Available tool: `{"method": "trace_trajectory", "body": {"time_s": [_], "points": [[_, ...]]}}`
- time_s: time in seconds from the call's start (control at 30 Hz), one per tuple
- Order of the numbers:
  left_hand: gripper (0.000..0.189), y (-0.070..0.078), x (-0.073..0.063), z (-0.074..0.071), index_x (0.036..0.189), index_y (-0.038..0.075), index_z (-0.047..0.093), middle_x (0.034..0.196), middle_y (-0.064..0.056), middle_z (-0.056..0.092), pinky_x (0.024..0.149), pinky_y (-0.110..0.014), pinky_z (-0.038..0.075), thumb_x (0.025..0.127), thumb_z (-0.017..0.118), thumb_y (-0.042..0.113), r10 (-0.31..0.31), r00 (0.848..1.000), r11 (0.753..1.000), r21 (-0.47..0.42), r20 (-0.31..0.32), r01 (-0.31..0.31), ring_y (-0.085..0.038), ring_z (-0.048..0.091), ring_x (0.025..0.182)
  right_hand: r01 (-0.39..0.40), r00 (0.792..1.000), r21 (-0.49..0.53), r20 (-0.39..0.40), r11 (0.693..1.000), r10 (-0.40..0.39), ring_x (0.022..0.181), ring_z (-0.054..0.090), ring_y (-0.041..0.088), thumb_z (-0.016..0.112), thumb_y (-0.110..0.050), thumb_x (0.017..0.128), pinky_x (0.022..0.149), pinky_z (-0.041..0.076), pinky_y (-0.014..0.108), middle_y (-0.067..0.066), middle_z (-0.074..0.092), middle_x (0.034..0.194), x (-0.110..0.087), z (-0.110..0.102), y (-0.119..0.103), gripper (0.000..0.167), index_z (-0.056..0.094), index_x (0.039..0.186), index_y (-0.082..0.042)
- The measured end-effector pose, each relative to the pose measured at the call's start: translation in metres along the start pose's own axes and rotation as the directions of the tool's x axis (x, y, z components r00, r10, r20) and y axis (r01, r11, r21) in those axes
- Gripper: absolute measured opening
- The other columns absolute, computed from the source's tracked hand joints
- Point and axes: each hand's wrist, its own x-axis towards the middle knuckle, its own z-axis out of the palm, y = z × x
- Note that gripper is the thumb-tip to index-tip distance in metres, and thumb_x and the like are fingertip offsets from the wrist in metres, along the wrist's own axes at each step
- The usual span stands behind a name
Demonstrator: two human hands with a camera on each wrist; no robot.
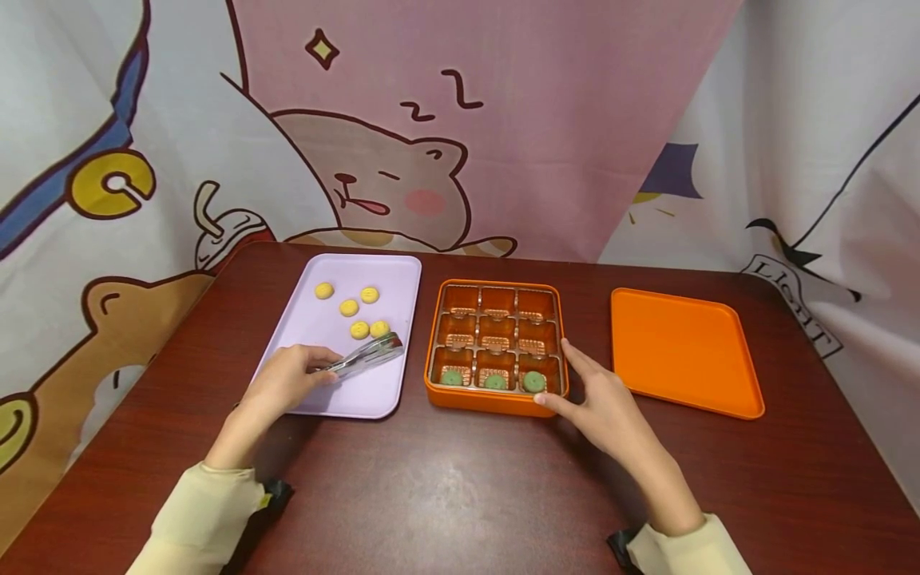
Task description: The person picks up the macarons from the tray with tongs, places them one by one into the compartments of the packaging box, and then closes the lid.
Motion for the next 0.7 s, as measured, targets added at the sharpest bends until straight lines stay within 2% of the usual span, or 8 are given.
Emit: {"method": "trace_trajectory", "body": {"time_s": [0.4,0.7], "points": [[0.025,0.0013,-0.0008,0.0022,0.112,0.014,0.077,0.109,-0.013,0.076,0.063,-0.036,0.044,0.087,0.074,0.013,0.025,0.998,0.998,0.054,-0.059,-0.022,-0.025,0.066,0.085,-0.004,1.000,0.003,0.002,1.000,0.004,0.131,0.048,0.052,0.071,-0.050,0.088,0.099,0.044,0.064,0.031,0.036,0.154,-0.0002,-0.0003,-0.0005,0.096,0.025,0.156,0.000],[0.024,0.0029,-0.0003,0.0027,0.111,0.013,0.077,0.106,-0.013,0.076,0.071,-0.048,0.050,0.087,0.073,0.013,0.085,0.987,0.996,0.050,-0.134,-0.079,-0.034,0.071,0.095,0.005,1.000,-0.005,-0.002,1.000,-0.005,0.130,0.048,0.052,0.071,-0.050,0.088,0.099,0.044,0.064,0.031,0.036,0.154,-0.0010,-0.0008,-0.0007,0.095,0.026,0.156,0.000]]}}
